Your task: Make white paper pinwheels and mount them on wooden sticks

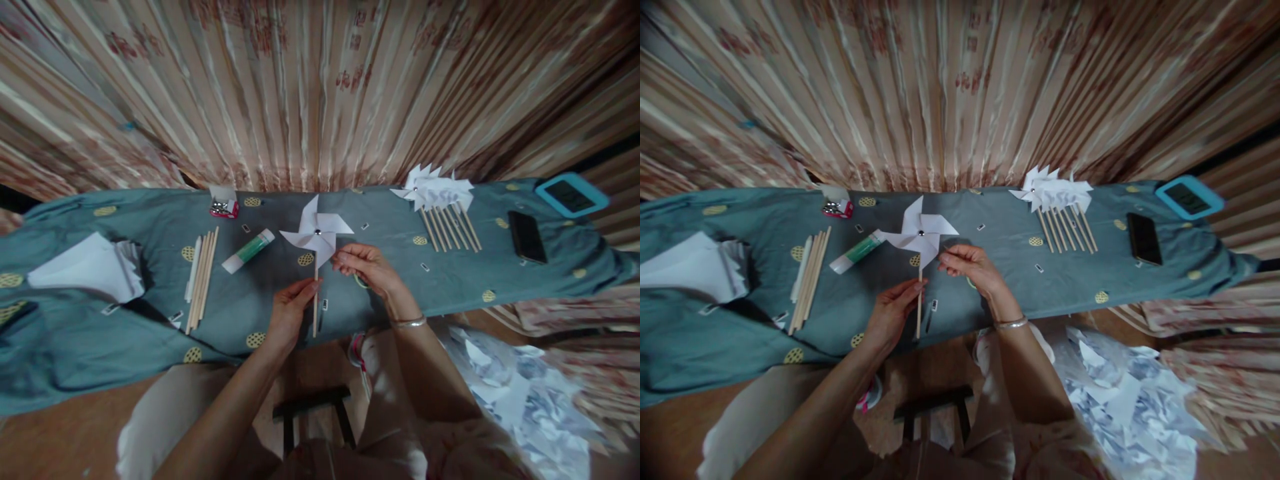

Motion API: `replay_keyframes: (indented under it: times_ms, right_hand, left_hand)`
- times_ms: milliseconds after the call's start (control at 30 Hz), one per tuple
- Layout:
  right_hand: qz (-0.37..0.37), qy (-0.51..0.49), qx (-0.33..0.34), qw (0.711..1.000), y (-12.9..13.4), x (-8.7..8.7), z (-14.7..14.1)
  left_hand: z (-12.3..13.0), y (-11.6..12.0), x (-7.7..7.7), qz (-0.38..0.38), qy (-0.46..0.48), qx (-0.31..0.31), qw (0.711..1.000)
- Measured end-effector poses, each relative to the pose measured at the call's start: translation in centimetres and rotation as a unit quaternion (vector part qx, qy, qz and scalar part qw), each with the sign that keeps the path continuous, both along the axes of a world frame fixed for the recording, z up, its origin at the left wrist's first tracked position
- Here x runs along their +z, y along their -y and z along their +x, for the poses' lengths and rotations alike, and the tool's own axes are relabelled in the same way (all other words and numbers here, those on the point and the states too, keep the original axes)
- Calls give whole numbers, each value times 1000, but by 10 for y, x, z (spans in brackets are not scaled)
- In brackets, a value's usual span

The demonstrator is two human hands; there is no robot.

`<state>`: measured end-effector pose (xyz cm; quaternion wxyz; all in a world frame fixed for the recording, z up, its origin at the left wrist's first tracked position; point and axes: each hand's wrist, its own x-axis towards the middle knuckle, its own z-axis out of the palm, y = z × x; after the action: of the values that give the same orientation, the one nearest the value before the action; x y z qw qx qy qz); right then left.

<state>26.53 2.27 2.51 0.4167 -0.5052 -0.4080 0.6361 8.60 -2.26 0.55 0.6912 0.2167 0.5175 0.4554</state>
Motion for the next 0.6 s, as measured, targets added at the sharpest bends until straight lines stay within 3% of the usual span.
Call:
replay_keyframes:
  times_ms: [333, 467, 600]
  right_hand:
    - [19, 33, 233, 972, 12, -14, -14]
    - [35, 69, 261, 962, 17, -20, -27]
    - [37, 63, 244, 967, 19, -25, -38]
  left_hand:
    - [-7, -3, 1, 67, -15, 2, 998]
    - [-10, -4, 2, 63, -7, 12, 998]
    - [-14, -5, 3, 56, 1, 29, 998]
